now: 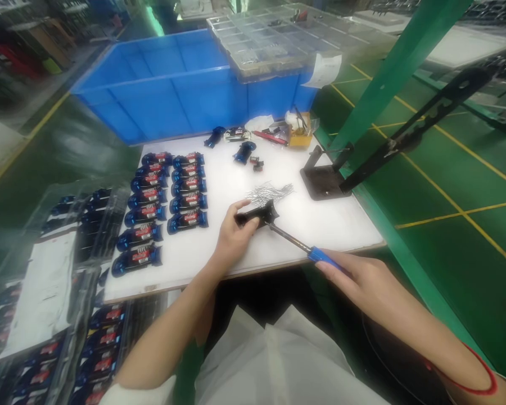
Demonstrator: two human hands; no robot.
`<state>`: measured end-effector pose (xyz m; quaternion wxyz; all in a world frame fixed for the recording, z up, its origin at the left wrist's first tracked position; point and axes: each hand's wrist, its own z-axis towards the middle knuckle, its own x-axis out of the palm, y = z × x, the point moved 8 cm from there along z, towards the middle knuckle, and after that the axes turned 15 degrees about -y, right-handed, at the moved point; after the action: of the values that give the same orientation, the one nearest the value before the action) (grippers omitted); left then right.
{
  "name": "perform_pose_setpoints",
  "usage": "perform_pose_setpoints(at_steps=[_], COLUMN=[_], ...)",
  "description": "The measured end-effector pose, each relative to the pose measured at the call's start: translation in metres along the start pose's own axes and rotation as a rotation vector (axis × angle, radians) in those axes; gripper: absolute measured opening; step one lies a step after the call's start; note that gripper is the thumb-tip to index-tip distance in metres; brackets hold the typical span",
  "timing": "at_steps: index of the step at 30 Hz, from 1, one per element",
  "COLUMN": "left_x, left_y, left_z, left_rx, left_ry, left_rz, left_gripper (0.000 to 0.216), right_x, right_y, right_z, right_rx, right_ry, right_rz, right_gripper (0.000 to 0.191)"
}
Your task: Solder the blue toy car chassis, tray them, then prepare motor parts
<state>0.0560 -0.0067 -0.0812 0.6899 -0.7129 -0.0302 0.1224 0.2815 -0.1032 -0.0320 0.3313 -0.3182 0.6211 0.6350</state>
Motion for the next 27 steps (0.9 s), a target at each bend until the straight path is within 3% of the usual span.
perform_pose_setpoints(at_steps=[5, 27], left_x=[0.0017, 0.0019], left_y=[0.0001, -0.0021], left_z=[0.0004, -0.0002], left_rx=[-0.017, 0.01], left_ry=[0.01, 0.026], left_rz=[-0.027, -0.026], left_gripper=[0.042, 0.04], right_x=[-0.0067, 0.0006], right_y=[-0.0022, -0.0034], right_z=[0.0032, 0.0062], right_rx=[0.012, 0.021], right_ry=[-0.048, -0.024], right_rz=[0.006, 0.007], right_gripper=[0.044, 0.038])
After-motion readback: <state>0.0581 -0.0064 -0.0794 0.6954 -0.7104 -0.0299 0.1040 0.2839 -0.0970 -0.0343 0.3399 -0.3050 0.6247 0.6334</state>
